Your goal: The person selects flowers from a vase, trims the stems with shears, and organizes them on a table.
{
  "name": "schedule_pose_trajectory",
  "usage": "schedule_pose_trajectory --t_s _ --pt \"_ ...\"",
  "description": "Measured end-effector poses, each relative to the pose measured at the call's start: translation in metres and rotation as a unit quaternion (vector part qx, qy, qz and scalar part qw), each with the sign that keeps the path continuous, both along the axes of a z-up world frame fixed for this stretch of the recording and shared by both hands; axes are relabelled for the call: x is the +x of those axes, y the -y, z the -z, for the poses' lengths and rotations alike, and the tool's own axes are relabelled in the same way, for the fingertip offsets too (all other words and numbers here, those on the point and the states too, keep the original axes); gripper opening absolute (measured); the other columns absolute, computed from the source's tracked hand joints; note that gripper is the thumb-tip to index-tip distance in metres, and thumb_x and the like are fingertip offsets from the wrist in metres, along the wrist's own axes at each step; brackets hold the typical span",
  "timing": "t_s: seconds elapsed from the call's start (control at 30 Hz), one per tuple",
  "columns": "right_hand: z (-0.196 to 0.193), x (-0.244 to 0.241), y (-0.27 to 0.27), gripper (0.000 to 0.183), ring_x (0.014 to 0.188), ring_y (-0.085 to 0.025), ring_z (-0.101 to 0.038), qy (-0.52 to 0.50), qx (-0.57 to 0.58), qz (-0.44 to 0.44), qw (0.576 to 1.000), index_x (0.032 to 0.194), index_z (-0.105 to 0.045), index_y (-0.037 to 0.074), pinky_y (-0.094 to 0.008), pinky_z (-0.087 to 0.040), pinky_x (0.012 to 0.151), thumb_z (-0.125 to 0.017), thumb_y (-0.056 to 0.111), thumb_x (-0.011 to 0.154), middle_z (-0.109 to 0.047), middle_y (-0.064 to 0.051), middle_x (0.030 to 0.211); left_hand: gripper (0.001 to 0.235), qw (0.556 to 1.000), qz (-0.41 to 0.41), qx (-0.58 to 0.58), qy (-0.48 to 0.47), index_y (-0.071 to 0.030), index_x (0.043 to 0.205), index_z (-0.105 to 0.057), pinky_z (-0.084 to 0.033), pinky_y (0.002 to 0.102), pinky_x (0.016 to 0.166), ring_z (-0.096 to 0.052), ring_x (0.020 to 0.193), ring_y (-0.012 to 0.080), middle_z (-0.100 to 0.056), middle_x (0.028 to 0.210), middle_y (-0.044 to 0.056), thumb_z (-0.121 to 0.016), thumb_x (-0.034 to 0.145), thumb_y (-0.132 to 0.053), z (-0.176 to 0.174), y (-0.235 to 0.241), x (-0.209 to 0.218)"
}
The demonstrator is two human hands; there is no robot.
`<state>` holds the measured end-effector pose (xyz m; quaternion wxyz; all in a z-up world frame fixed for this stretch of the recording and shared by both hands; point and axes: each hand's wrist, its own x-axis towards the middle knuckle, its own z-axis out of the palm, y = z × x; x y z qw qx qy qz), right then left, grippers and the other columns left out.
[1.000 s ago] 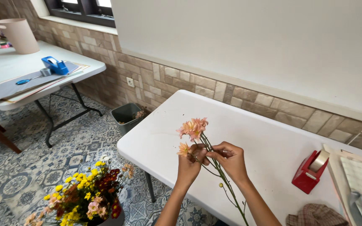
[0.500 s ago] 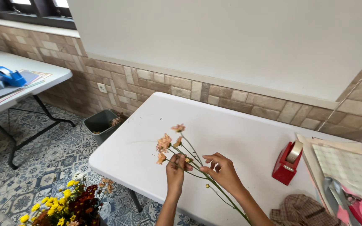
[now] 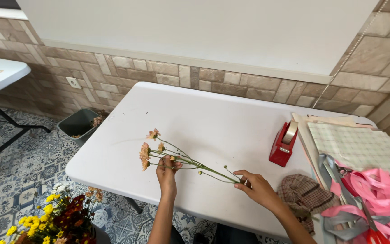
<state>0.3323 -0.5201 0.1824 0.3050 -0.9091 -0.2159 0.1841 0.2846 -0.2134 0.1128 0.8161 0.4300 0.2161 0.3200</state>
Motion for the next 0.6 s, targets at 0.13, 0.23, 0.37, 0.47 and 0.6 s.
schedule_pose_trajectory --t_s 0.13,0.23,0.37,0.47,0.6 --pt "0.017 0.015 0.014 0.035 0.081 -0.014 -0.071 0.046 0.019 -0.003 0.999 0.127 -0.07 0.023 -0.03 -0.049 0.073 -0.065 0.038 0.096 -0.078 0.003 0.09 0.023 1.0 -0.014 -0.009 -0.005 -0.006 0.101 -0.06 -0.063 0.035 0.075 -0.069 0.067 0.0203 -0.073 0.085 0.015 -0.059 0.104 -0.029 0.023 -0.004 0.009" --pt "0.03 0.028 0.021 0.03 0.072 -0.014 -0.067 0.074 0.007 0.01 0.997 0.123 -0.073 0.025 -0.031 -0.046 0.068 -0.063 0.036 0.097 -0.074 0.004 0.086 0.022 1.0 -0.016 -0.026 -0.005 -0.007 0.102 -0.058 -0.062 0.036 0.078 -0.068 0.07 0.0213 -0.074 0.088 0.019 -0.057 0.105 -0.029 0.038 -0.007 0.011" --pt "0.045 0.043 0.026 0.028 0.08 -0.013 -0.067 0.112 0.021 0.028 0.993 0.119 -0.077 0.023 -0.03 -0.05 0.068 -0.063 0.034 0.097 -0.079 0.005 0.099 0.025 0.999 -0.007 -0.029 -0.023 -0.006 0.1 -0.059 -0.061 0.035 0.076 -0.071 0.075 0.0239 -0.073 0.087 0.017 -0.057 0.106 -0.031 0.058 -0.008 0.02" --pt "0.061 0.055 0.029 0.029 0.096 -0.015 -0.073 0.137 0.032 0.03 0.99 0.119 -0.078 0.022 -0.031 -0.057 0.075 -0.062 0.032 0.097 -0.08 0.005 0.115 0.025 0.999 0.014 -0.039 -0.017 -0.004 0.106 -0.062 -0.061 0.035 0.081 -0.072 0.084 0.0258 -0.074 0.098 0.02 -0.053 0.107 -0.028 0.069 -0.007 0.024" --pt "0.081 0.07 0.034 0.028 0.093 -0.017 -0.073 0.161 0.055 0.032 0.985 0.118 -0.078 0.019 -0.032 -0.055 0.076 -0.062 0.028 0.097 -0.079 0.003 0.107 0.03 0.998 0.057 -0.014 -0.021 0.01 0.124 -0.061 -0.061 0.034 0.094 -0.07 0.109 0.0283 -0.072 0.115 0.024 -0.046 0.105 -0.007 0.07 -0.006 0.026"
